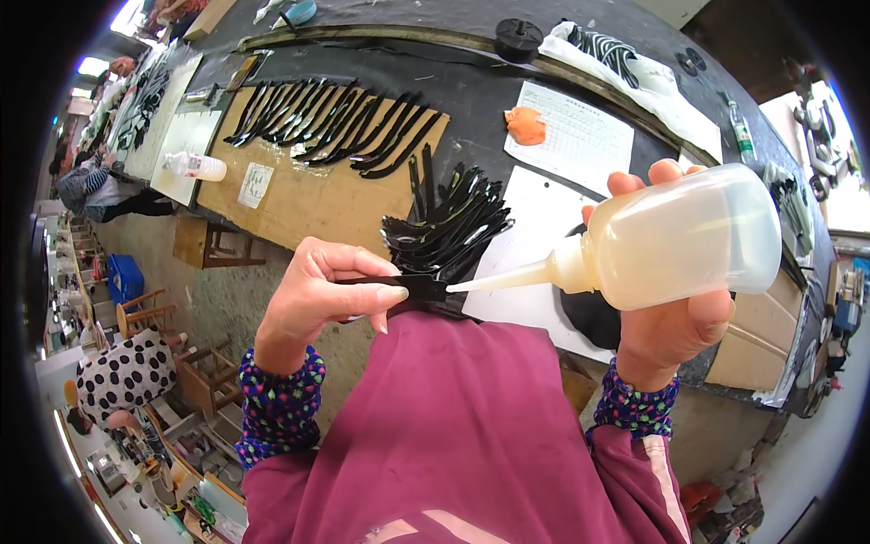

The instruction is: Applying glue to black shoe straps using a squeeze bottle on a factory workbench.

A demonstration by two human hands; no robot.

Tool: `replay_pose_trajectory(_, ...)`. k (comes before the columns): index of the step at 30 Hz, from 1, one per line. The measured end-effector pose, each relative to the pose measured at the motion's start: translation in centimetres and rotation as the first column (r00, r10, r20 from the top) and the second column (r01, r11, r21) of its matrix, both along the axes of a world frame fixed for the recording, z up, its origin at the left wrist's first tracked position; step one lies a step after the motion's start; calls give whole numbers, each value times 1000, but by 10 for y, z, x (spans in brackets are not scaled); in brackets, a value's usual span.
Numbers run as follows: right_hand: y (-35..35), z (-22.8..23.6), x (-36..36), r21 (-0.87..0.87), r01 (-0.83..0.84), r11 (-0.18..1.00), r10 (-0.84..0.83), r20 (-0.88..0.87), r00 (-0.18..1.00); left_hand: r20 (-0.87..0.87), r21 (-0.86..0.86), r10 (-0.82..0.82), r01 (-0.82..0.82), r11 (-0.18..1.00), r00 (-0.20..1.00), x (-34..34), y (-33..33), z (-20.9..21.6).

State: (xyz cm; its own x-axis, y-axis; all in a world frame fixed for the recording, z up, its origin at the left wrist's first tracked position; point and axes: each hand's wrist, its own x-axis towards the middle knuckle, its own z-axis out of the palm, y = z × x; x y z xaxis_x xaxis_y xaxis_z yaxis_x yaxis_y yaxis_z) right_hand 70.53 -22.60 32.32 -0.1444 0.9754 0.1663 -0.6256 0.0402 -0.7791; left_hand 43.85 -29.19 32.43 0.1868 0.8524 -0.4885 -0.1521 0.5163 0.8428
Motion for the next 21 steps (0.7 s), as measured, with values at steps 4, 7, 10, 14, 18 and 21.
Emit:
replay_pose_trajectory(4, -3, 1, -6, -12, -24, 1000, 24, 28, 999, 72, -65, -52, 57, 996, 996, -7, -1, 2)
replay_pose_trajectory(7, -4, 3, -11, -19, -56, 998, 56, 33, 998, 85, -68, -72, 78, 995, 994, -11, -3, -2)
replay_pose_trajectory(10, -3, 2, -14, -21, -86, 996, 86, 32, 996, 95, -57, -80, 85, 995, 992, -13, -4, -4)
replay_pose_trajectory(14, -5, 3, -16, -42, -78, 996, 80, 38, 996, 125, -45, -58, 64, 997, 990, -15, -5, -8)
replay_pose_trajectory(18, -4, 3, -13, -19, -90, 996, 91, 43, 995, 127, -37, -59, 64, 997, 990, -17, -4, -11)
replay_pose_trajectory(21, -4, 3, -15, -42, -83, 996, 84, 36, 996, 121, -48, -71, 77, 996, 990, -16, -3, -11)
